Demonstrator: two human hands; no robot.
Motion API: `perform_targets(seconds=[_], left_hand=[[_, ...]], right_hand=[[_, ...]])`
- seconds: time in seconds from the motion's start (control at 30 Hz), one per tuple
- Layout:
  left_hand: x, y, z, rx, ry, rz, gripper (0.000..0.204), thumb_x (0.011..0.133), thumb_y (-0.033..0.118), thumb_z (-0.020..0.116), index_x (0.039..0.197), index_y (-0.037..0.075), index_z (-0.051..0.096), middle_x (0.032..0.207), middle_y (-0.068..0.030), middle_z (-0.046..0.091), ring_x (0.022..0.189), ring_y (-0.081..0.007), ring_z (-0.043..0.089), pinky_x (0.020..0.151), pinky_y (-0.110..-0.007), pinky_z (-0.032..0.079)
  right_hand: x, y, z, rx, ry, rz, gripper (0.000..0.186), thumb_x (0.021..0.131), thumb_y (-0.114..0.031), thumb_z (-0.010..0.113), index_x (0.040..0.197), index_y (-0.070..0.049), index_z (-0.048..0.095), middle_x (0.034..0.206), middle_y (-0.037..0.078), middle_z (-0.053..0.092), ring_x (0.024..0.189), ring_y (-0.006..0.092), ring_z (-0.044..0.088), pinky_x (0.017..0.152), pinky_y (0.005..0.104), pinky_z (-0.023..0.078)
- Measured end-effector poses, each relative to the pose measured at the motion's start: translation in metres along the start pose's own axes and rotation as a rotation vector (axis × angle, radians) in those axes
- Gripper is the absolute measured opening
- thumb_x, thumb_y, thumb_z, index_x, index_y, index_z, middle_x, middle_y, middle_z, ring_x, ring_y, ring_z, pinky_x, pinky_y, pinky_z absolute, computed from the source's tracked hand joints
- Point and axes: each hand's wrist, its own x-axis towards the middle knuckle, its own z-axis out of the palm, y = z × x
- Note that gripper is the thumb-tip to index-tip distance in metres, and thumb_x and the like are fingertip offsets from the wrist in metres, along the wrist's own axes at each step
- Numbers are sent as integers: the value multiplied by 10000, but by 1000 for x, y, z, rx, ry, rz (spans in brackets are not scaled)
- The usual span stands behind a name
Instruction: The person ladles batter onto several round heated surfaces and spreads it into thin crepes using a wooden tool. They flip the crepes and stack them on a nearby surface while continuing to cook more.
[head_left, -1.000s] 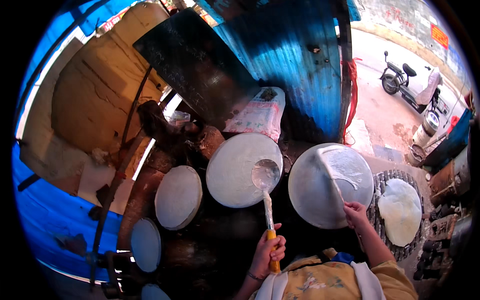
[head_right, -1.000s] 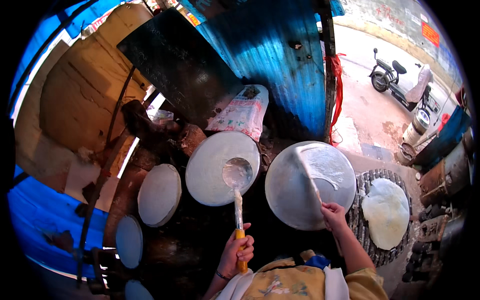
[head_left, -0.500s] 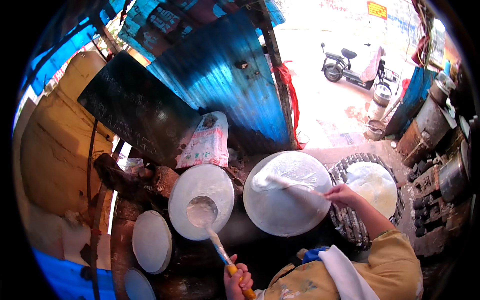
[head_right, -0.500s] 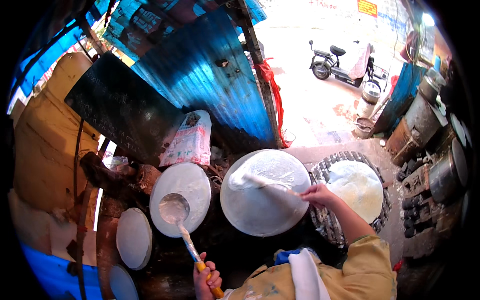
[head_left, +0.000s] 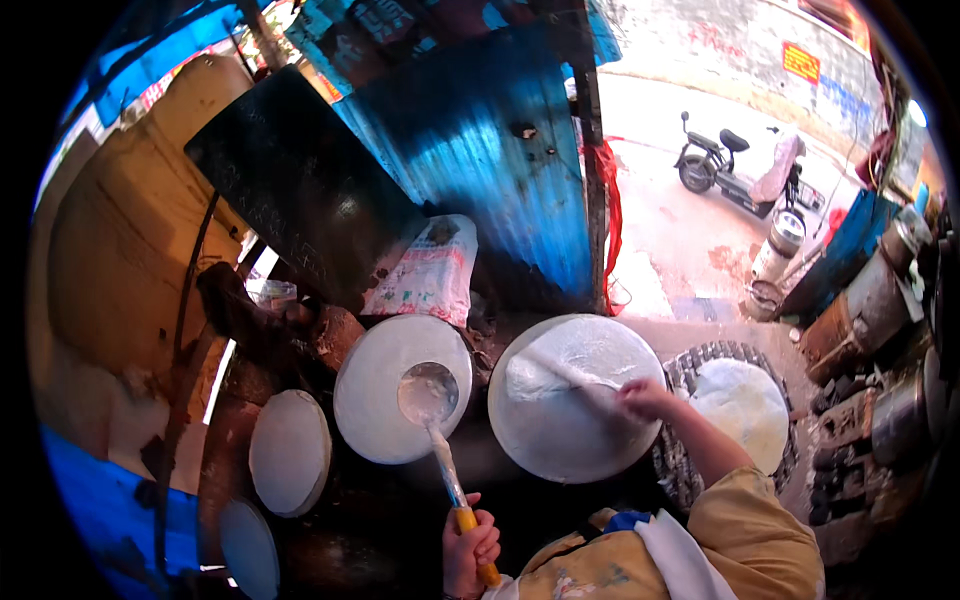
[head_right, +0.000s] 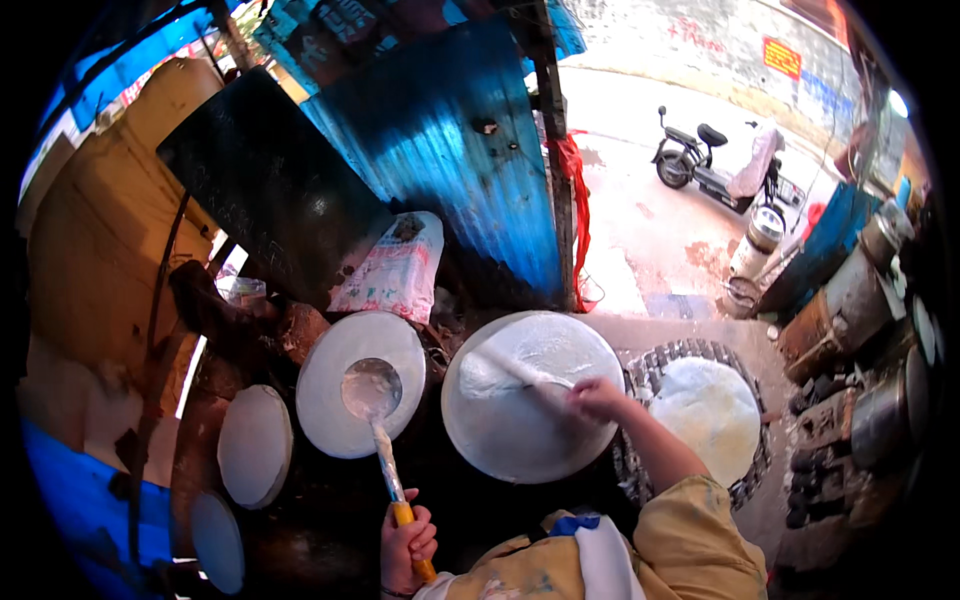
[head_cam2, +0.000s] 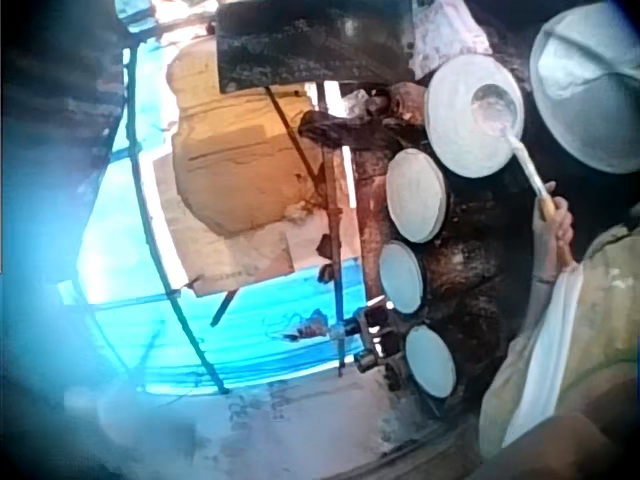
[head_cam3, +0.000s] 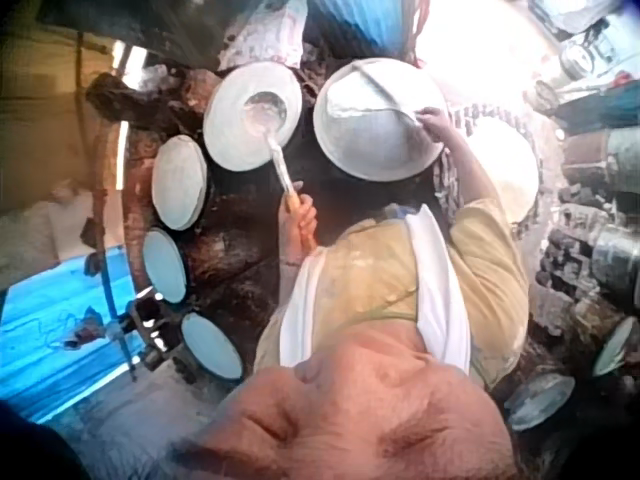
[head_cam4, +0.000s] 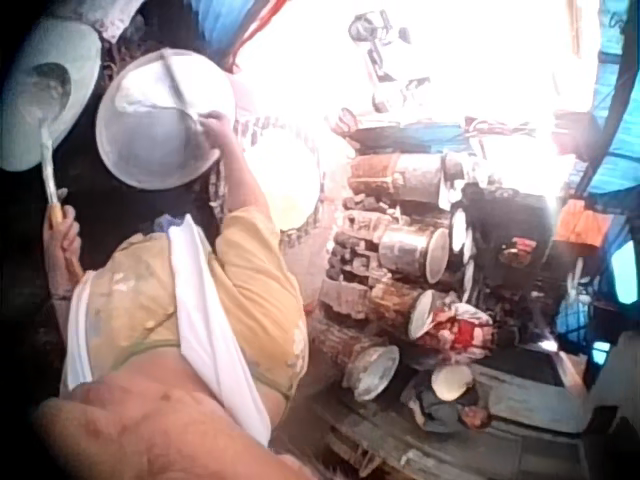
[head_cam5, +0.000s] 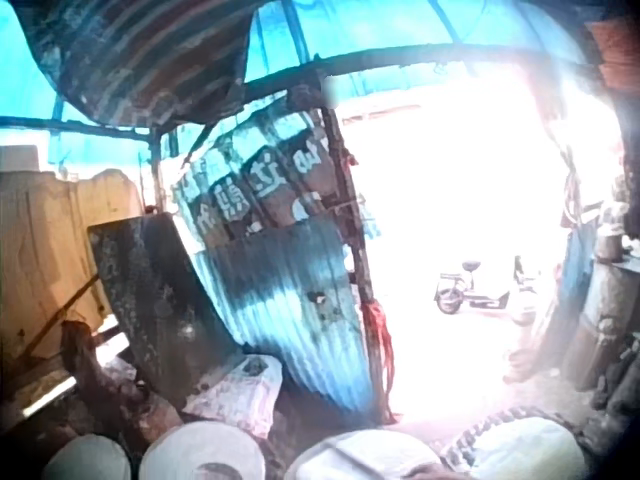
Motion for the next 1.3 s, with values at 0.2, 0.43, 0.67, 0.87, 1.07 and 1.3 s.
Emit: perform_targets(seconds=[0.2,0.43,0.67,0.87,1.07,1.3], left_hand=[[-13,7,-14,162,-21,-3,466,796,-41,544,1230,81,425,788,-9,425,478,-35,339,364,-137,280],[0,-1,6,-23,-77,3,398,878,0,488,1263,68,411,769,8,368,518,-19,335,382,-127,321],[7,-16,-72,-65,-81,-20,417,865,-2,448,1267,111,430,727,10,408,425,-34,322,348,-154,309],[-1,-11,-25,13,121,29,441,814,-27,488,1240,70,428,780,-18,439,479,-40,358,395,-152,327],[-13,-18,-26,-4,137,45,453,807,-22,483,1246,67,415,766,-28,443,460,-34,356,388,-148,338],[10,-26,-7,2,132,-14,453,811,-27,461,1252,67,423,741,-7,412,466,-23,354,390,-142,339]], right_hand=[[-49,-26,-44,-78,-256,40,186,759,-122,735,902,-21,669,688,58,624,508,83,519,446,214,413],[-20,-17,11,-130,-289,56,255,795,-215,696,1015,-91,662,600,-9,550,424,61,449,354,220,337],[8,15,-38,-40,-240,-22,228,784,-174,704,982,-66,671,577,-6,534,393,69,432,328,211,295],[-41,-19,-11,-179,-405,144,177,803,-148,687,938,-35,672,575,-6,534,408,63,440,344,207,318],[8,-23,-53,-152,-370,68,217,789,-148,704,978,-45,675,597,-13,546,415,46,424,353,206,300],[-19,-18,-42,-291,-467,228,232,762,-160,740,968,-69,687,627,-40,566,445,35,440,364,191,305]])
